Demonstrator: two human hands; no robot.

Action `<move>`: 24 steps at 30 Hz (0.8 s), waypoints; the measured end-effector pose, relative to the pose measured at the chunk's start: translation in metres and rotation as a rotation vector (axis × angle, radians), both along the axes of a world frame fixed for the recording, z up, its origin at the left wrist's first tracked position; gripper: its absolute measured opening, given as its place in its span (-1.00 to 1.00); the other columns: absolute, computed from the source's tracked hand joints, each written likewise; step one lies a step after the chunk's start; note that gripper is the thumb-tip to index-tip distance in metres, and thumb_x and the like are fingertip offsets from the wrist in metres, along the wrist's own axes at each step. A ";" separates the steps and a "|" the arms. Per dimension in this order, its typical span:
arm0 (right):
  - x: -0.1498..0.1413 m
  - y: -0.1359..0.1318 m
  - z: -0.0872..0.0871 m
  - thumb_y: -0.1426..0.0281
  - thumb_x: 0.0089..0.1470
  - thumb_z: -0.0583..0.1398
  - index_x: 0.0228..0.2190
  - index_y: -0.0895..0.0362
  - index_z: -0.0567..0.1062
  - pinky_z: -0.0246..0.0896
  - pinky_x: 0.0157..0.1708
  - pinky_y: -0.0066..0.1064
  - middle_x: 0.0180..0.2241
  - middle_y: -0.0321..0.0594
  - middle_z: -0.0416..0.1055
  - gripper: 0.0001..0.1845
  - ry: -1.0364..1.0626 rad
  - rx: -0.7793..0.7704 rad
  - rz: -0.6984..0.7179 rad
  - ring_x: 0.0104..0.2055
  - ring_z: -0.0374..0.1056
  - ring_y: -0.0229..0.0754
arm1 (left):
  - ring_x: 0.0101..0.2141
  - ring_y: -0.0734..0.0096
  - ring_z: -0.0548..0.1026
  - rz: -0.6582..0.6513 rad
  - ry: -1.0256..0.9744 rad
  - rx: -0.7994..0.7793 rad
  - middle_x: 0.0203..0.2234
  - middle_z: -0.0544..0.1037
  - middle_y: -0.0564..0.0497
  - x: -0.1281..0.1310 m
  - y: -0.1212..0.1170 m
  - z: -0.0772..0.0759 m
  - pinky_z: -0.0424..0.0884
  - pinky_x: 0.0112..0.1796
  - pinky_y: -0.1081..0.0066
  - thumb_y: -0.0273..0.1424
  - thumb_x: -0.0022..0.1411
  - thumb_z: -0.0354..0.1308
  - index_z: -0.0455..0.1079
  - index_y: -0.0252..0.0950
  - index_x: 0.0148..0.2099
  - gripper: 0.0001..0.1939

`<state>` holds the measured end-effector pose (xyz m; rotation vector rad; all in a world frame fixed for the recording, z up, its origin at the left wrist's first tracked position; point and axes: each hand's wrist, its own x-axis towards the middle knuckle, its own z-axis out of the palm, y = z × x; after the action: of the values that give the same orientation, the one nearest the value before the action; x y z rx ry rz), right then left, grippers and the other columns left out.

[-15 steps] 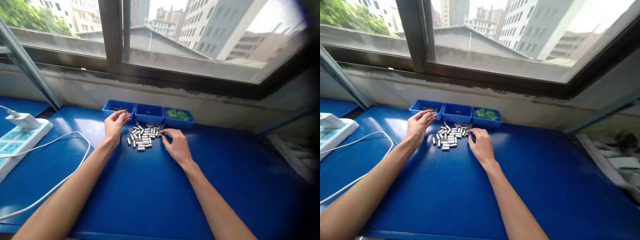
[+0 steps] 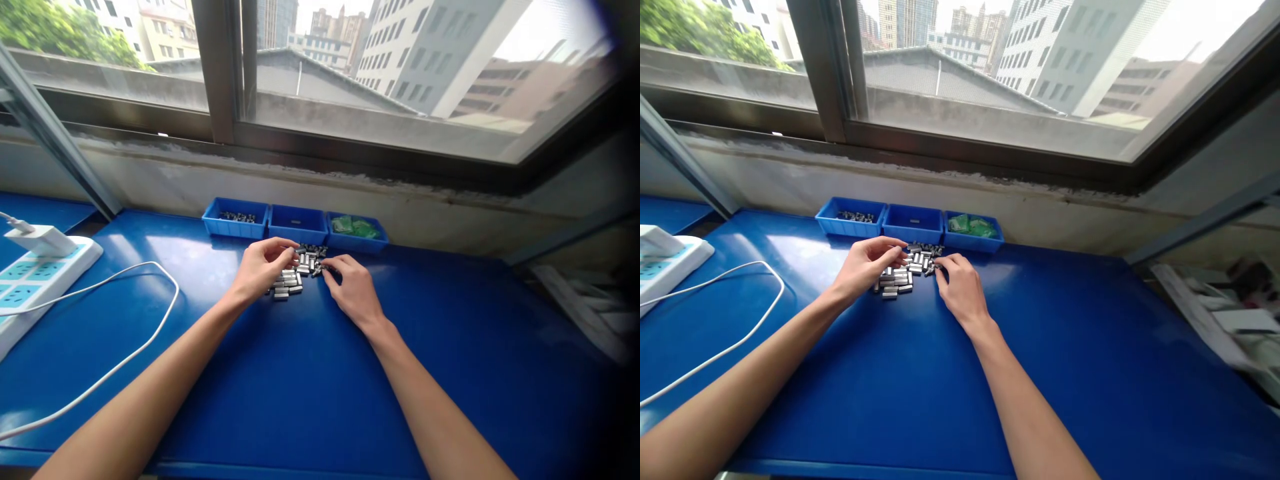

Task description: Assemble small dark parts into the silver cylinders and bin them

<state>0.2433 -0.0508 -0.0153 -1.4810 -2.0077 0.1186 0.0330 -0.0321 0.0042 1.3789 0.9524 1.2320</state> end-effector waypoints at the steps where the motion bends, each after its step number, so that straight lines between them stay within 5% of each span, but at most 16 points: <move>1: 0.000 0.000 0.000 0.44 0.19 0.14 -0.18 0.11 0.58 0.35 -0.05 -0.22 -0.18 -0.12 0.51 -0.77 0.003 -0.001 0.001 -0.12 0.45 -0.04 | -0.35 0.31 0.62 -0.006 0.003 0.000 -0.37 0.64 -0.11 0.000 0.000 -0.001 0.54 -0.25 0.38 -0.23 0.19 0.25 0.53 -0.39 -0.12 -0.67; 8: 0.000 0.001 0.000 0.46 0.12 0.19 -0.33 0.13 0.58 0.36 -0.15 -0.26 -0.17 -0.10 0.51 -0.86 0.075 -0.011 -0.013 -0.22 0.47 -0.09 | -0.35 0.32 0.62 0.006 0.039 0.003 -0.38 0.64 -0.08 0.000 0.000 -0.003 0.53 -0.26 0.39 -0.25 0.19 0.24 0.53 -0.38 -0.13 -0.70; 13: -0.002 0.000 0.003 0.49 0.08 0.20 -0.36 0.11 0.53 0.34 -0.20 -0.28 -0.34 -0.19 0.54 -0.90 0.053 -0.030 -0.003 -0.28 0.46 -0.10 | -0.36 0.32 0.62 0.006 0.056 0.002 -0.39 0.64 -0.07 0.001 -0.001 -0.001 0.52 -0.28 0.40 -0.26 0.18 0.24 0.53 -0.37 -0.13 -0.70; 24: 0.000 0.000 0.007 0.44 0.03 0.24 -0.23 0.10 0.57 0.31 -0.29 -0.34 -0.30 -0.21 0.55 -0.79 0.093 -0.066 -0.034 -0.38 0.40 -0.18 | -0.36 0.33 0.62 0.000 0.081 0.018 -0.38 0.64 -0.07 -0.001 -0.001 -0.002 0.51 -0.29 0.42 -0.25 0.19 0.23 0.53 -0.35 -0.12 -0.70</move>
<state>0.2431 -0.0505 -0.0085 -1.5221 -1.9206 0.2372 0.0317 -0.0328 0.0023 1.4527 0.9997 1.1949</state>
